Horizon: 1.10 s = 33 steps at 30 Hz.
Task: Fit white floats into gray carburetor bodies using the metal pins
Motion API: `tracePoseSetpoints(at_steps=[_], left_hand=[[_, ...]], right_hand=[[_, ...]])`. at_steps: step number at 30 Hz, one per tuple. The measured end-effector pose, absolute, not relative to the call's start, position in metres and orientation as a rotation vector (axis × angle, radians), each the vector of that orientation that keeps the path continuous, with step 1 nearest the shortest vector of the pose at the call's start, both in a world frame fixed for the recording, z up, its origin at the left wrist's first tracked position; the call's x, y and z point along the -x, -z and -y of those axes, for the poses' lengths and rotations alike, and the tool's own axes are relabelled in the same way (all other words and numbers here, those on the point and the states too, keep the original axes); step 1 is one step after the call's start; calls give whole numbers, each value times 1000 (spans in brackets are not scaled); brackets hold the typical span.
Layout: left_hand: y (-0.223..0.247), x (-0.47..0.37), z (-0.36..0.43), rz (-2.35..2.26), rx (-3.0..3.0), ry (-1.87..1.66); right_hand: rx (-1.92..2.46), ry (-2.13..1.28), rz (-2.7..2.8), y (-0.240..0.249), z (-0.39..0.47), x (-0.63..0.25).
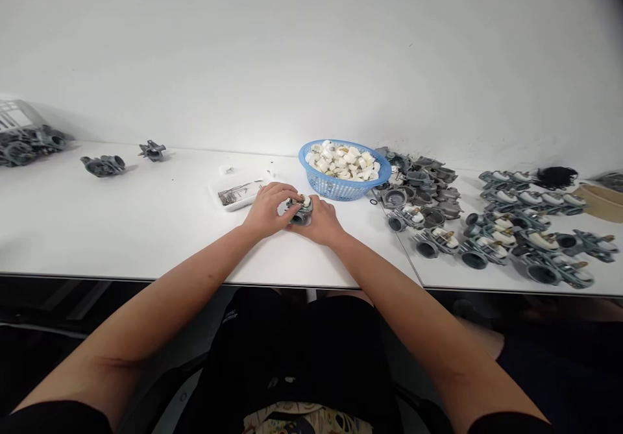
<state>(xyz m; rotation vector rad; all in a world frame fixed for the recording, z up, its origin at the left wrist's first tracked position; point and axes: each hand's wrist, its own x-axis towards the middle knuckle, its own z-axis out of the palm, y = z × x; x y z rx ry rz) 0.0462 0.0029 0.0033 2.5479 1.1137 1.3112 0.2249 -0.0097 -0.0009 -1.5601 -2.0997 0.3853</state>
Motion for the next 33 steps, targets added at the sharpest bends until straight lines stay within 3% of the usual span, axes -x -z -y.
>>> tracePoseSetpoints(at_steps=[27, 33], left_hand=[[0, -44, -3, -965, -2432, -1235], [5, -40, -4, -1130, -2289, -1241]], right_hand=[[1535, -399, 2102, 5, 6, -226], [1527, -439, 2061, 6, 6, -226]])
